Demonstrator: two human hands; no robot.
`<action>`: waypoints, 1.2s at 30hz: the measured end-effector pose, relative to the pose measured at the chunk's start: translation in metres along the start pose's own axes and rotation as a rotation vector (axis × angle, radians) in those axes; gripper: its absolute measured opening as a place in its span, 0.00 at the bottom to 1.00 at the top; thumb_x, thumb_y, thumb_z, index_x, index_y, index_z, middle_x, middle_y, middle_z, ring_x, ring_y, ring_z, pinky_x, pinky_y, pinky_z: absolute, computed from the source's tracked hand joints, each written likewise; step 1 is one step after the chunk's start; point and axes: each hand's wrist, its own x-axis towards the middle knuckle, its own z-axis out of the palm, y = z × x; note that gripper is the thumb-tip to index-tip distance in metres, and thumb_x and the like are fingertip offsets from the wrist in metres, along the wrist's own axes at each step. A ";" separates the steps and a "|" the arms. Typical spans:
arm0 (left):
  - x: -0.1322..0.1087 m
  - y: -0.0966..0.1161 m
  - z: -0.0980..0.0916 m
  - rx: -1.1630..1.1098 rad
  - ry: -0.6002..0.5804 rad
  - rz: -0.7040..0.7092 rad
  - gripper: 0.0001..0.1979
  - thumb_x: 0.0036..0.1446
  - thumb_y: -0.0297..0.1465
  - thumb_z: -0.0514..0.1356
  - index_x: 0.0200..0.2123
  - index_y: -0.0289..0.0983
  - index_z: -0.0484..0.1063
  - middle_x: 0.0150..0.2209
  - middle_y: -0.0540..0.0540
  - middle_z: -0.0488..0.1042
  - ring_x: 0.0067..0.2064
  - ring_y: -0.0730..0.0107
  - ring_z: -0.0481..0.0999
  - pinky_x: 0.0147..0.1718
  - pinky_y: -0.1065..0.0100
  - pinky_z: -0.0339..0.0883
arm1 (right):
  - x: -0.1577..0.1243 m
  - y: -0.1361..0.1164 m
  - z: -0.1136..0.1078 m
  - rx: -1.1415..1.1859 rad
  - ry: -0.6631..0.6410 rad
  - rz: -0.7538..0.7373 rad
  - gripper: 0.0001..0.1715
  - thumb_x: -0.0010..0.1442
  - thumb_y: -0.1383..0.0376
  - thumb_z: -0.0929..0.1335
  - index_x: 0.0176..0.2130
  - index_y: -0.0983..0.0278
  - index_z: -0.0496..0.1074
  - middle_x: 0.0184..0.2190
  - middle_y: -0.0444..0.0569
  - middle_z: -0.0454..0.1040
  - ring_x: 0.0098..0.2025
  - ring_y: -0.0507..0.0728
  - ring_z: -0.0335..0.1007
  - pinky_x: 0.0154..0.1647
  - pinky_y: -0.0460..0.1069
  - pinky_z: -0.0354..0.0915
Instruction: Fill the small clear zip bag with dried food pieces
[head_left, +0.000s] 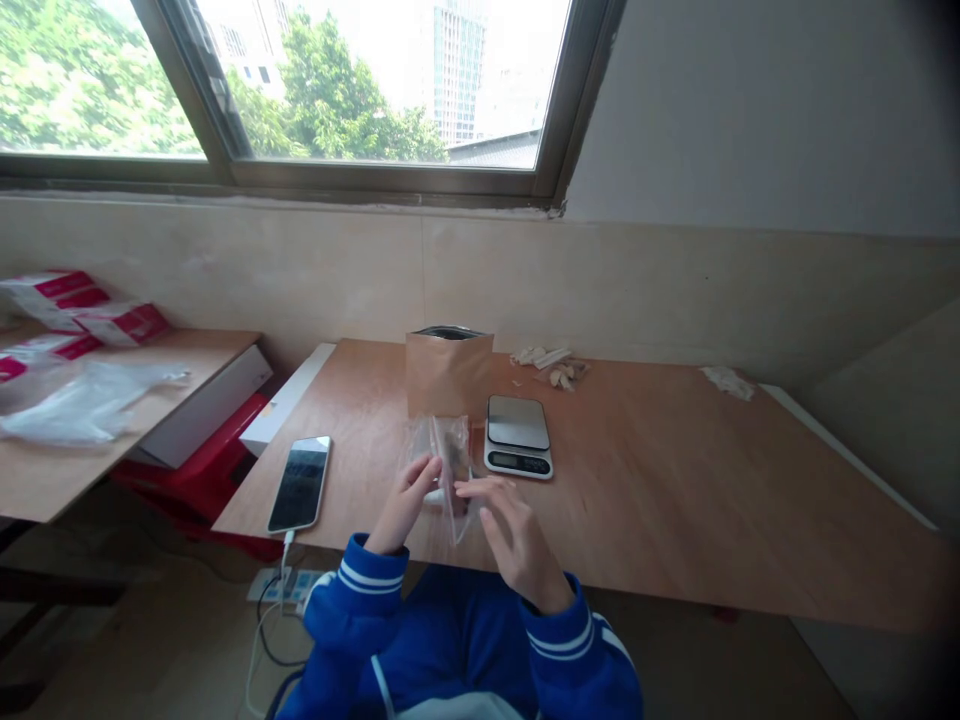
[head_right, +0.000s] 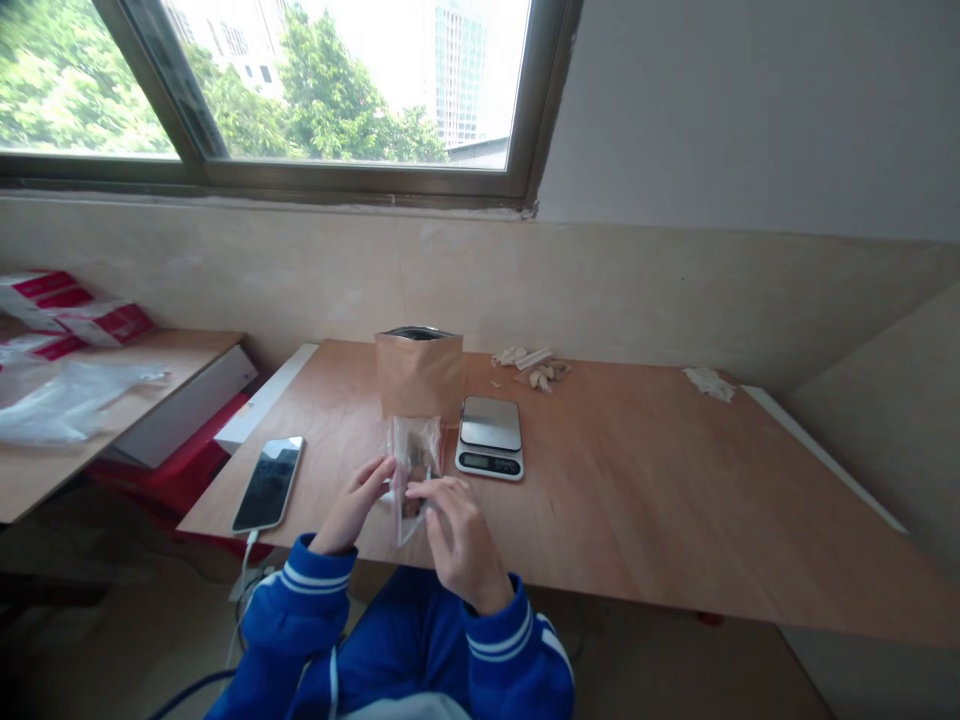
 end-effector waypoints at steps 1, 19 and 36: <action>-0.001 0.001 0.003 0.034 -0.012 0.053 0.20 0.52 0.48 0.61 0.30 0.35 0.72 0.31 0.48 0.72 0.36 0.69 0.71 0.38 0.68 0.67 | 0.002 0.000 0.002 0.000 0.044 0.042 0.15 0.66 0.68 0.59 0.47 0.60 0.71 0.45 0.51 0.75 0.50 0.59 0.69 0.53 0.56 0.63; 0.002 -0.009 0.021 0.403 -0.011 0.274 0.17 0.62 0.40 0.53 0.25 0.37 0.65 0.29 0.49 0.62 0.33 0.69 0.65 0.35 0.68 0.61 | 0.010 0.024 0.038 -0.176 0.256 0.214 0.11 0.63 0.66 0.64 0.30 0.61 0.72 0.28 0.45 0.75 0.32 0.55 0.72 0.37 0.48 0.63; 0.001 -0.003 0.003 0.545 0.036 0.372 0.16 0.63 0.41 0.52 0.28 0.38 0.69 0.30 0.48 0.68 0.35 0.68 0.69 0.37 0.67 0.63 | -0.004 0.069 -0.001 0.087 0.791 0.544 0.15 0.54 0.54 0.69 0.29 0.63 0.68 0.25 0.47 0.75 0.27 0.56 0.73 0.30 0.48 0.68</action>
